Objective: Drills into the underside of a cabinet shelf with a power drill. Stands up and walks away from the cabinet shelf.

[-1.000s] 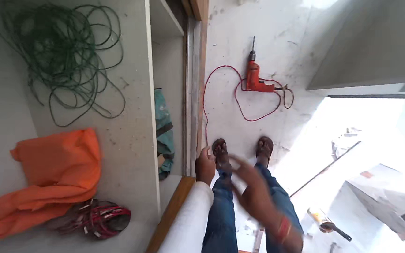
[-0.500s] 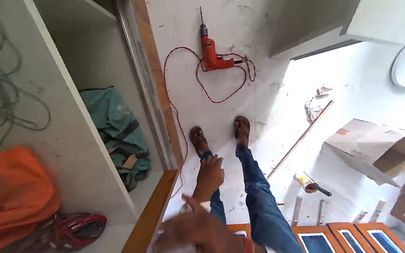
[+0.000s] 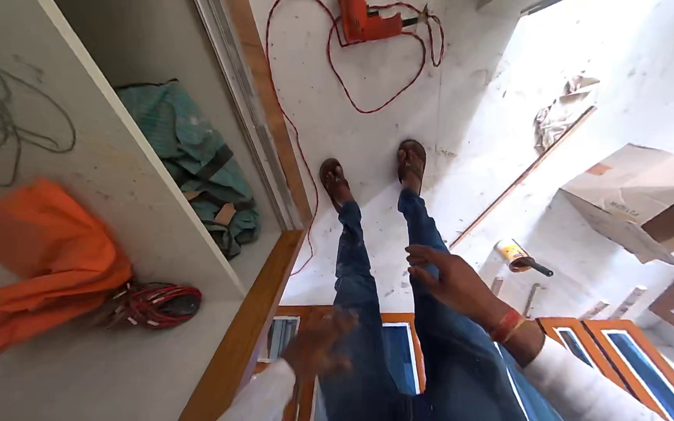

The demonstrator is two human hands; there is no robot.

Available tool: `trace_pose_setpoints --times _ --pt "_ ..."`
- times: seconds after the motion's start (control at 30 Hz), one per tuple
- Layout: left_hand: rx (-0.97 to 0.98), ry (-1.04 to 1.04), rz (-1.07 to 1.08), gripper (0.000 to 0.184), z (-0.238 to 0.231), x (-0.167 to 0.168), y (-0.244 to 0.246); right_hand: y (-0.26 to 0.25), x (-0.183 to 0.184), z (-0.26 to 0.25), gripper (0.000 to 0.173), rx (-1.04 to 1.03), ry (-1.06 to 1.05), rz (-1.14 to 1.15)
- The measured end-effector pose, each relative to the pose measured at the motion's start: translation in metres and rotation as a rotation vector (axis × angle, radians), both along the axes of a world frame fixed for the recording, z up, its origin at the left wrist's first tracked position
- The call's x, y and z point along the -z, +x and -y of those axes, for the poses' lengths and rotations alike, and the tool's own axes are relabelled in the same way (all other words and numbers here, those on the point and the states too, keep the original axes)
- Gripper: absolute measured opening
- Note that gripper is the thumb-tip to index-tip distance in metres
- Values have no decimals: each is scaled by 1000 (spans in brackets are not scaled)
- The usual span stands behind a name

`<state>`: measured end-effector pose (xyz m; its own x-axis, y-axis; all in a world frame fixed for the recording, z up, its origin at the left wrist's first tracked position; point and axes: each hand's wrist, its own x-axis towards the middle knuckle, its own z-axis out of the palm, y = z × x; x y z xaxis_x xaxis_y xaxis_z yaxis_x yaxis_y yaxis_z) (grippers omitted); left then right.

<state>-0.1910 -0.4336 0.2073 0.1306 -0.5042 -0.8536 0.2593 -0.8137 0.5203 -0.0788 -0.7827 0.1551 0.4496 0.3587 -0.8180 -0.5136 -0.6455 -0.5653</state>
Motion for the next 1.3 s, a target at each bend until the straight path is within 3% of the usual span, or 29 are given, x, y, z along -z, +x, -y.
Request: trace_pose_setpoints --times 0.07,0.1,0.2,0.27,0.33,0.4,0.47,0.57,0.6,0.67,0.73,0.8,0.83,0.9,0.97,1.0,1.07,1.13,1.17,1.23,1.3 --pt "40 322 -22 78 -13 30 24 4 -10 7 40 21 -34 -34" --pt "51 327 -56 81 -5 22 33 8 -14 16 39 41 -55 -53" --pt "4 -154 24 82 29 -43 13 17 -11 49 34 146 -136 -8" --pt "-40 -237 122 78 24 -44 -16 19 -19 73 35 243 -215 57" --pt "17 74 78 73 6 1 0 25 -36 89 40 321 -221 82" --pt "31 221 -101 84 15 18 25 18 -55 99 44 327 -216 54" --pt "-55 1 -65 87 73 -5 39 9 -52 115 49 316 -277 19" --pt "-199 -569 64 75 180 -72 28 -35 -48 136 54 383 -432 -173" --pt "-190 -699 89 72 212 -68 24 -50 -43 145 55 392 -472 -233" --pt "-104 -693 123 68 242 -10 24 -82 -40 161 56 394 -517 -355" --pt "71 -303 19 67 231 67 55 -113 -52 171 53 409 -510 -449" --pt "200 -86 -130 73 222 109 83 -140 -68 176 48 463 -506 -470" --pt "149 -112 -115 73 227 99 78 -149 -71 181 44 499 -505 -456" --pt "-149 -379 2 59 250 43 38 -162 -66 186 39 576 -497 -427" --pt "-141 -606 38 56 258 16 9 -171 -61 182 39 615 -510 -440" --pt "-60 -583 54 58 248 24 9 -172 -63 178 39 615 -510 -457" --pt "135 -228 56 75 226 81 45 -160 -61 174 40 640 -464 -426" --pt "159 78 -67 88 216 134 87 -148 -67 166 40 720 -363 -395" --pt "116 82 -75 85 223 144 97 -147 -71 164 40 761 -329 -380" --pt "17 -126 -9 70 256 137 94 -144 -66 166 40 819 -293 -348" --pt "65 -179 -30 67 280 124 74 -145 -56 167 40 766 -310 -344"
